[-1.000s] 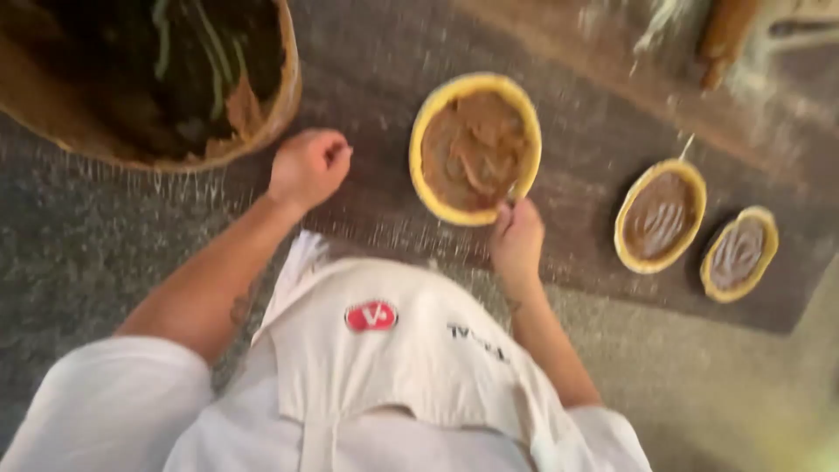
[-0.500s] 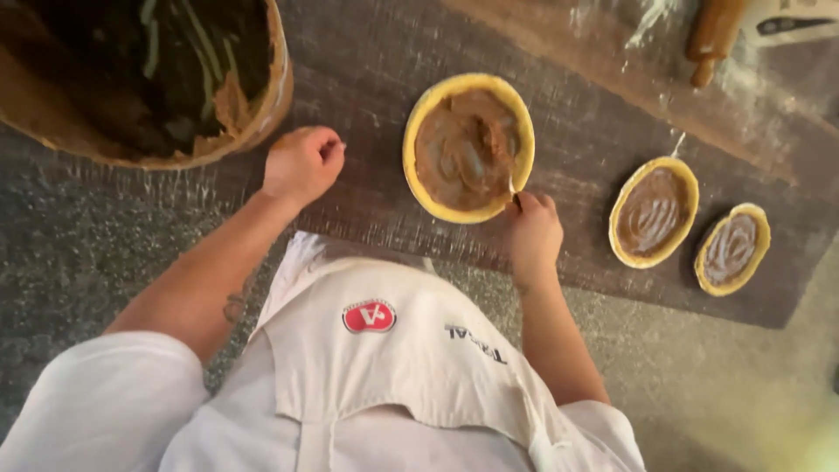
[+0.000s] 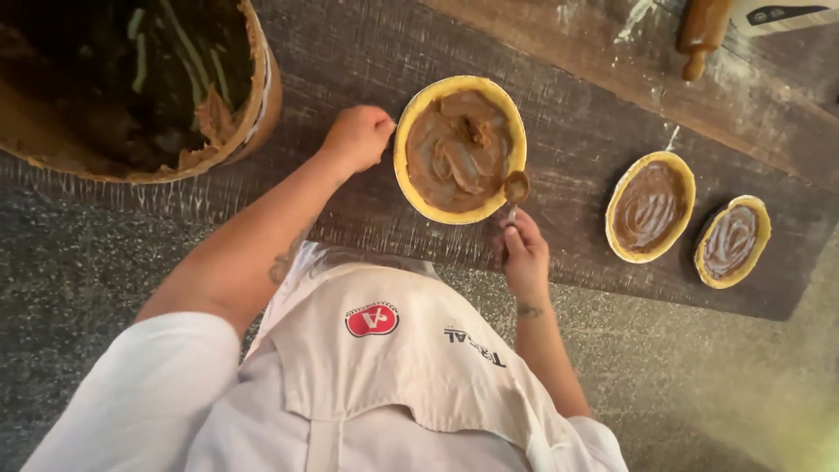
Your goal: Filling pre-made pie crusts with a thick brown filling using a spoon
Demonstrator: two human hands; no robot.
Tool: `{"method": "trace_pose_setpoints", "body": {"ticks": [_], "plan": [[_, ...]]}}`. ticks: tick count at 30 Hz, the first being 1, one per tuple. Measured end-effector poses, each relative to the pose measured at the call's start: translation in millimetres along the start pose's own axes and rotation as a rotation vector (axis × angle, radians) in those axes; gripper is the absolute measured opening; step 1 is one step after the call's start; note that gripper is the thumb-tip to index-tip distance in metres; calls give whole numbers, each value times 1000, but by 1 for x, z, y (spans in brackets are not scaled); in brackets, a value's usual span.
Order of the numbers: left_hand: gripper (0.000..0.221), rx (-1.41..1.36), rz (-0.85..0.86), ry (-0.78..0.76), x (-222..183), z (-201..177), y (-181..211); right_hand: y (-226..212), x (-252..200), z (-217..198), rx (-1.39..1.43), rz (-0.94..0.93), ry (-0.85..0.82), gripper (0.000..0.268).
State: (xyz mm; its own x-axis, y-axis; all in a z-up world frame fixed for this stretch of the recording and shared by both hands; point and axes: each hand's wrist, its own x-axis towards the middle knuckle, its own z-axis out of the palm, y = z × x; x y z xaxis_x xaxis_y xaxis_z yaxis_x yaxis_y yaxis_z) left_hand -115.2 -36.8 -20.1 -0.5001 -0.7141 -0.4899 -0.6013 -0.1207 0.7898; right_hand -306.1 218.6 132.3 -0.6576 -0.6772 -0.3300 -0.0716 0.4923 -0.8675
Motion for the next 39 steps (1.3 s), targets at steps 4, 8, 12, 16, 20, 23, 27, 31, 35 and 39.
{"method": "trace_pose_setpoints", "body": {"ticks": [4, 8, 12, 16, 20, 23, 27, 31, 35, 39], "plan": [[25, 16, 17, -21, -11, -13, 32, 41, 27, 6, 287, 146, -4, 21], [27, 93, 26, -55, -32, -4, 37, 12, 53, -1, 142, -63, -49, 20], [24, 18, -104, -290, -77, 15, 26, 18, 85, -50, -486, -460, -17, 15], [30, 74, -78, -120, -49, 5, 39, -2, 77, -30, -482, -499, -71, 23], [29, -13, -11, -95, -29, -2, 66, 10, 85, -11, -908, -569, -184, 22], [28, -12, 0, -122, -22, 1, 73, 8, 90, -11, -1043, -624, -149, 19], [25, -14, 28, -88, -11, 11, 68, 16, 103, -15, -908, -573, -42, 21], [25, -43, -14, -84, -4, 22, 68, 5, 89, 13, -506, -207, 3, 23], [25, -55, -11, -65, -3, 25, 69, -1, 71, 43, 20, 293, -83, 30], [25, -50, 6, -60, -1, 25, 66, 32, 85, 12, -561, -171, -266, 24]]}}
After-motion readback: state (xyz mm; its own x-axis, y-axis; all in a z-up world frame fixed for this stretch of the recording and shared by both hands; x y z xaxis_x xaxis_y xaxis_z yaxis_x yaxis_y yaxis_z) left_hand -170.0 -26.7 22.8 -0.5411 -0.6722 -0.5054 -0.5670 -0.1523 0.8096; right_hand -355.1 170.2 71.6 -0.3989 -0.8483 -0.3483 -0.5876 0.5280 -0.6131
